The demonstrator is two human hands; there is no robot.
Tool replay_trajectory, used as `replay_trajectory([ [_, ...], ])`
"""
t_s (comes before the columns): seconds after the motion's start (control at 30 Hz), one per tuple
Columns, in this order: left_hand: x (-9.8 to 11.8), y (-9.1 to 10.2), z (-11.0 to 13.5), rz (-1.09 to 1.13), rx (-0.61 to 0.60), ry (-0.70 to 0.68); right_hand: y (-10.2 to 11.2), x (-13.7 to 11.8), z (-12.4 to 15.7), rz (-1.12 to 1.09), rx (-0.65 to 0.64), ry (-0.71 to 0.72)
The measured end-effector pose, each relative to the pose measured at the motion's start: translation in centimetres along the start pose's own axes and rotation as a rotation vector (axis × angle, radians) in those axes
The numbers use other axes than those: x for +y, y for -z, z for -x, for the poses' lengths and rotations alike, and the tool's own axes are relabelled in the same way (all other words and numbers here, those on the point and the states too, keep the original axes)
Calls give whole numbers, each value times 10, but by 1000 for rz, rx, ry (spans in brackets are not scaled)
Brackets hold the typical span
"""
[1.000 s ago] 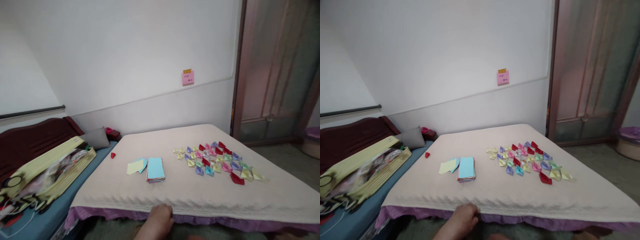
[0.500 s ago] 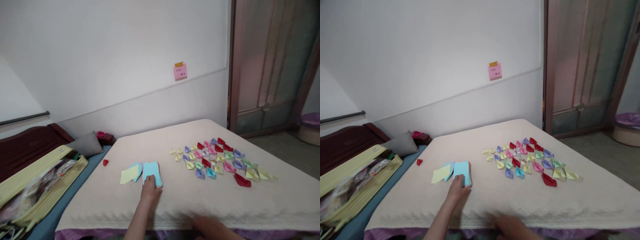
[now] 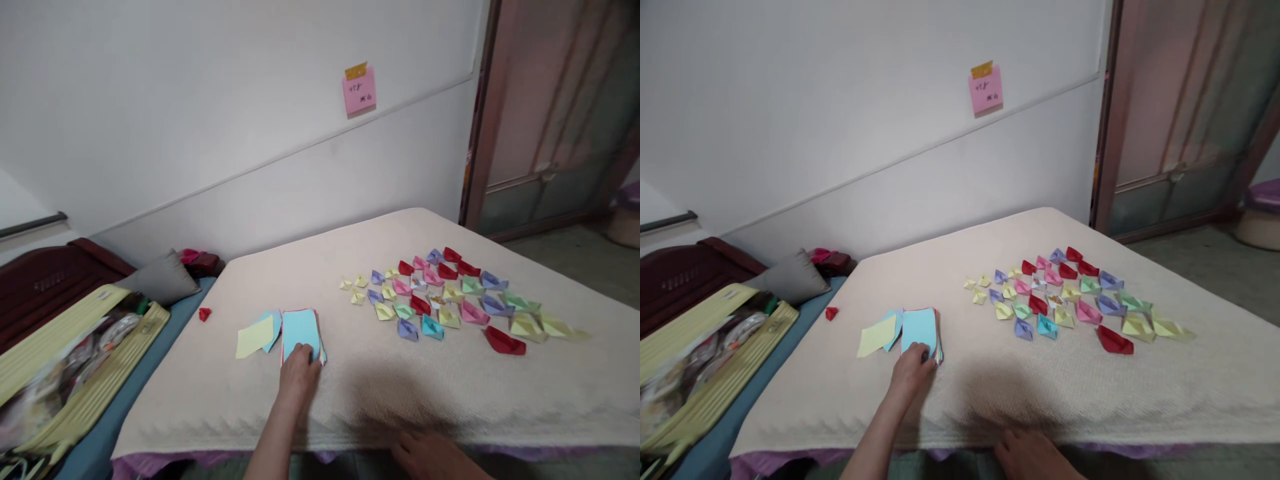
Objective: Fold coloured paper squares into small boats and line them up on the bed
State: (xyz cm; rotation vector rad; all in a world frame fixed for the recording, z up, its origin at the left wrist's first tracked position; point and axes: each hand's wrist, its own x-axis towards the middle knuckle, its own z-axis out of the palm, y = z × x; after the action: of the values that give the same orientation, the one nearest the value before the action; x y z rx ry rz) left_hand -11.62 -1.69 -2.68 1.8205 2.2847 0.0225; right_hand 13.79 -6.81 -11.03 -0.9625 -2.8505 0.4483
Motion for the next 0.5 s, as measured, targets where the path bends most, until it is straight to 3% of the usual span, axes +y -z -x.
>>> replay_trajectory([
  [0.2,-12,-7,-8,156,51,22,-11,1,1,-60,49,-3],
  [0.5,-27,-15,-16,353,149,-65,-6,-8,4,49,26,5],
])
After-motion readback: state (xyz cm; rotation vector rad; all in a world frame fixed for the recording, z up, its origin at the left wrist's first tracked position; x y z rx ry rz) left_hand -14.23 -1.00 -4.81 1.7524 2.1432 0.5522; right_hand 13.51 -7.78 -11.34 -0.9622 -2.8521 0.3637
